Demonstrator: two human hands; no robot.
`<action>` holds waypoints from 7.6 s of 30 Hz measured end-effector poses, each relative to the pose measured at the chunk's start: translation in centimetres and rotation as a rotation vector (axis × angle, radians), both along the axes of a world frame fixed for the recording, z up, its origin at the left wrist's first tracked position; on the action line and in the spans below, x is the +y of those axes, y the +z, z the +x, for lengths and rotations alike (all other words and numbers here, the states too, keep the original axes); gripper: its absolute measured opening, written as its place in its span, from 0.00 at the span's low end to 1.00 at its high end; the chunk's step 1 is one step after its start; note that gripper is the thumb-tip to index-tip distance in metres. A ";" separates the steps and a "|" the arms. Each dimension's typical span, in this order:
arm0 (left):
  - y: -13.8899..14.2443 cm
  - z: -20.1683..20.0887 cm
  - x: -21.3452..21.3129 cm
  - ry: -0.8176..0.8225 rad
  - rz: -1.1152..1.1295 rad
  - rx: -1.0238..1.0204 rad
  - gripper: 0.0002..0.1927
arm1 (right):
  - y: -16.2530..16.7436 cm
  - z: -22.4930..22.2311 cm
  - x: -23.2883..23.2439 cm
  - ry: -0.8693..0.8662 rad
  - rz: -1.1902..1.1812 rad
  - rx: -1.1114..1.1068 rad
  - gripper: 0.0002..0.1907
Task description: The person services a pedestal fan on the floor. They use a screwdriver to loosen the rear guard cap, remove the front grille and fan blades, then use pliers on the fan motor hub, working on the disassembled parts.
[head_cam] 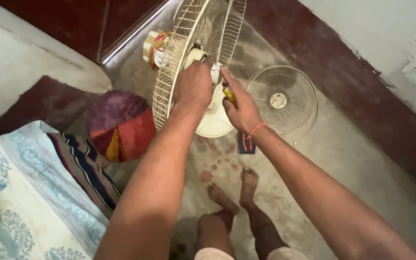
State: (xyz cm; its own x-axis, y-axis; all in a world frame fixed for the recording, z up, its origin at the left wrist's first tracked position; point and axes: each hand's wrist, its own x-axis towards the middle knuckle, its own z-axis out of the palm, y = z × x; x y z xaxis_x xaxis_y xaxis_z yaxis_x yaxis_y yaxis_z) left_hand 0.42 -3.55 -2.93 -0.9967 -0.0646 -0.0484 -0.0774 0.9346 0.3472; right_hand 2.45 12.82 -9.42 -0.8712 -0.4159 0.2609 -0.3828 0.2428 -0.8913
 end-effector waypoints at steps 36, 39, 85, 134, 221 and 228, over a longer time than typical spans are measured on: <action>-0.9 -0.5 -1.1 -0.008 0.105 0.089 0.24 | -2.5 -2.3 -4.0 -0.156 -0.161 -0.538 0.32; -1.0 -0.7 -1.1 0.009 0.101 0.026 0.20 | -2.8 -3.6 -4.1 -0.062 -0.335 -0.950 0.23; 0.0 -1.0 -1.7 0.042 0.175 -0.062 0.23 | -0.5 -7.4 -2.9 -0.210 -0.116 -0.830 0.25; 0.2 -0.6 1.9 0.259 -0.049 0.097 0.28 | -3.9 -10.5 -0.8 0.161 0.148 0.008 0.32; -11.1 13.0 16.8 0.643 -0.012 0.368 0.35 | -1.7 -5.0 3.9 0.381 0.063 -0.002 0.16; -23.2 28.8 32.6 0.767 0.384 0.065 0.30 | -10.3 8.4 5.9 0.672 0.177 0.012 0.14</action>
State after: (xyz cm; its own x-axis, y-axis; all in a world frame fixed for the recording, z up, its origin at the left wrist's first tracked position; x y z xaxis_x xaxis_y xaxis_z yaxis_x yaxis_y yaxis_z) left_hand 29.22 29.02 -26.15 -0.6856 -0.7124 -0.1496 -0.6089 0.4486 0.6542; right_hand 10.90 18.74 -19.70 -0.4077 -0.9012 0.1474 -0.5104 0.0910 -0.8551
